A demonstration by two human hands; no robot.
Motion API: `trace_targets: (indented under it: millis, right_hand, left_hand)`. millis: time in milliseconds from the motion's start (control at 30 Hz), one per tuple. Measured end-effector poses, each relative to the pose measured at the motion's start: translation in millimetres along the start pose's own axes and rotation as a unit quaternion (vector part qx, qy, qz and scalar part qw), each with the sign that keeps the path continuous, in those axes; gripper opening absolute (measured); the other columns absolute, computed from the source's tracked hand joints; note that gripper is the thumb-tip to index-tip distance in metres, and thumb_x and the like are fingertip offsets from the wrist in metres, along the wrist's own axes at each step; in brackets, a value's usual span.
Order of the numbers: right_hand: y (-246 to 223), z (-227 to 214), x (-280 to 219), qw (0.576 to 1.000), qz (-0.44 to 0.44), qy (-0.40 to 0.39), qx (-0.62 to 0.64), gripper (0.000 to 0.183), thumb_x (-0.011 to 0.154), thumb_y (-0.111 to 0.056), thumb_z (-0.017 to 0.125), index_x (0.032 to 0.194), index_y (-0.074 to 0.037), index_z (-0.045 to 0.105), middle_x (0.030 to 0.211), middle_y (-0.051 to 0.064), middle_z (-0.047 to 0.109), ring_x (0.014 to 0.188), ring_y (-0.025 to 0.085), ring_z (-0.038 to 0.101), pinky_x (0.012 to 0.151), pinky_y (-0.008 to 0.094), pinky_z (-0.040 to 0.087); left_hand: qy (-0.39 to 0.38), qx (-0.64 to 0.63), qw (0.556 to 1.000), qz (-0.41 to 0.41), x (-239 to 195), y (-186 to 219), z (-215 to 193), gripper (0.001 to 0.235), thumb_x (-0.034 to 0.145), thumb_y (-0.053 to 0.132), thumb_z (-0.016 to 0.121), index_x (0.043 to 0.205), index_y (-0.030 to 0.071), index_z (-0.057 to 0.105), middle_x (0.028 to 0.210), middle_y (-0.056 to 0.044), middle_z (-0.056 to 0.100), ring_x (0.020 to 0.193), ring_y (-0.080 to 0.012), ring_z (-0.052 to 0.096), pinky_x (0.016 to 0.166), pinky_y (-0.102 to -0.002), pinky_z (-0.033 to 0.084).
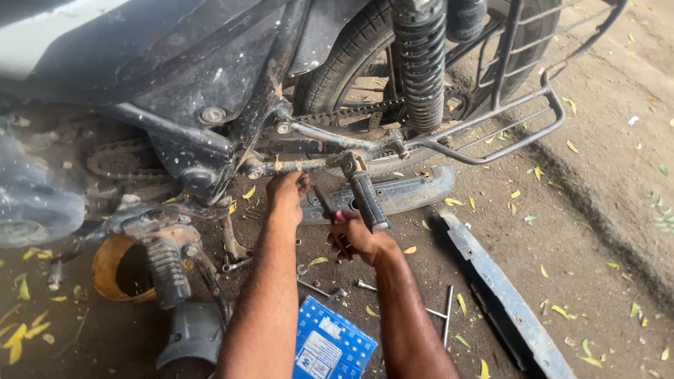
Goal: The person uses pliers to remove a cotter pin from the motorcycle's rear axle, then removes the axle nut and the chain. The person places the removed parts on the ground.
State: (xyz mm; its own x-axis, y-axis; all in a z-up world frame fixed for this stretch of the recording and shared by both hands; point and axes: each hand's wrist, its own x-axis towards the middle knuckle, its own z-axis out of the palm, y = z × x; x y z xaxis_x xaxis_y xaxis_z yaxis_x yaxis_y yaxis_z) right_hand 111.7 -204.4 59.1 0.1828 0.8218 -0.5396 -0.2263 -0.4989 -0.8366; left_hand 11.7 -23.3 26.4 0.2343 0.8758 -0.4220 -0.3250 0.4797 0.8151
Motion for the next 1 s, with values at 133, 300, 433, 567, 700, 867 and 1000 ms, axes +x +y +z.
trace_targets:
  millis: [133, 300, 433, 567, 700, 867, 1000]
  right_hand:
    - [27.6, 16.6, 16.4, 0.977, -0.040, 0.065, -0.199, 0.034, 0.094, -0.016, 0.058, 0.127, -0.011, 0.062, 0.090, 0.010, 0.069, 0.079, 0.023, 0.064, 0.064, 0.039, 0.049]
    - [44.7, 35.0, 39.4, 0.889, -0.025, 0.031, -0.457, 0.032, 0.096, -0.016, 0.049, 0.123, -0.010, 0.066, 0.103, 0.019, 0.074, 0.094, 0.027, 0.072, 0.082, 0.040, 0.054]
    - [56.1, 38.8, 29.2, 0.948, 0.013, -0.035, -0.316, 0.033, 0.096, -0.022, 0.054, 0.124, -0.008, 0.064, 0.117, 0.017, 0.077, 0.109, 0.028, 0.071, 0.090, 0.042, 0.054]
    - [70.0, 27.7, 23.1, 0.995, 0.048, -0.084, 0.016, 0.042, 0.101, -0.029, 0.051, 0.138, -0.011, 0.058, 0.139, 0.011, 0.068, 0.124, 0.029, 0.065, 0.098, 0.049, 0.054]
    - [82.6, 8.3, 25.4, 0.950, -0.072, -0.179, 0.246, 0.042, 0.096, -0.012, 0.056, 0.137, -0.009, 0.059, 0.144, 0.014, 0.062, 0.130, 0.030, 0.063, 0.107, 0.056, 0.049]
    - [69.0, 0.8, 36.2, 0.920, -0.132, -0.207, 0.304, 0.024, 0.105, -0.013, 0.051, 0.128, -0.008, 0.054, 0.125, 0.026, 0.069, 0.113, 0.039, 0.063, 0.083, 0.051, 0.041]
    - [27.1, 18.0, 32.7, 0.999, -0.032, -0.012, 0.029, 0.035, 0.104, -0.016, 0.046, 0.136, -0.010, 0.059, 0.116, 0.016, 0.077, 0.099, 0.027, 0.062, 0.088, 0.042, 0.047]
  left_hand:
    - [0.005, 0.067, 0.997, -0.036, 12.1, -31.1, -28.0, 0.017, 0.098, 0.016, 0.067, 0.106, 0.001, 0.068, 0.089, -0.009, 0.070, 0.069, -0.0137, 0.063, 0.057, -0.024, 0.051]
    - [-0.014, -0.063, 0.986, -0.154, 62.4, -93.6, -91.2, 0.015, 0.096, 0.017, 0.059, 0.102, 0.005, 0.063, 0.087, -0.009, 0.068, 0.069, -0.0188, 0.065, 0.058, -0.032, 0.056]
    - [0.033, -0.017, 0.991, -0.130, 71.1, -111.8, -133.5, 0.015, 0.095, 0.010, 0.066, 0.106, 0.001, 0.061, 0.092, -0.013, 0.067, 0.079, -0.0248, 0.062, 0.070, -0.040, 0.055]
    - [0.122, 0.105, 0.975, -0.154, 63.2, -103.2, -147.4, 0.031, 0.096, 0.016, 0.061, 0.125, 0.006, 0.063, 0.123, -0.011, 0.062, 0.117, -0.0303, 0.055, 0.103, -0.051, 0.047]
    - [0.138, 0.067, 0.983, -0.102, 43.5, -70.7, -137.6, 0.050, 0.091, 0.014, 0.064, 0.141, 0.012, 0.058, 0.148, -0.011, 0.049, 0.135, -0.0265, 0.045, 0.116, -0.054, 0.029]
    - [0.016, 0.133, 0.991, 0.028, 7.0, -12.8, -78.1, 0.052, 0.082, 0.013, 0.072, 0.132, 0.006, 0.065, 0.132, -0.016, 0.069, 0.116, -0.0251, 0.061, 0.107, -0.050, 0.041]
    - [-0.020, 0.123, 0.992, 0.030, -3.6, 14.6, -20.2, 0.030, 0.089, 0.018, 0.068, 0.118, 0.009, 0.066, 0.118, -0.006, 0.072, 0.086, -0.0200, 0.071, 0.088, -0.035, 0.046]
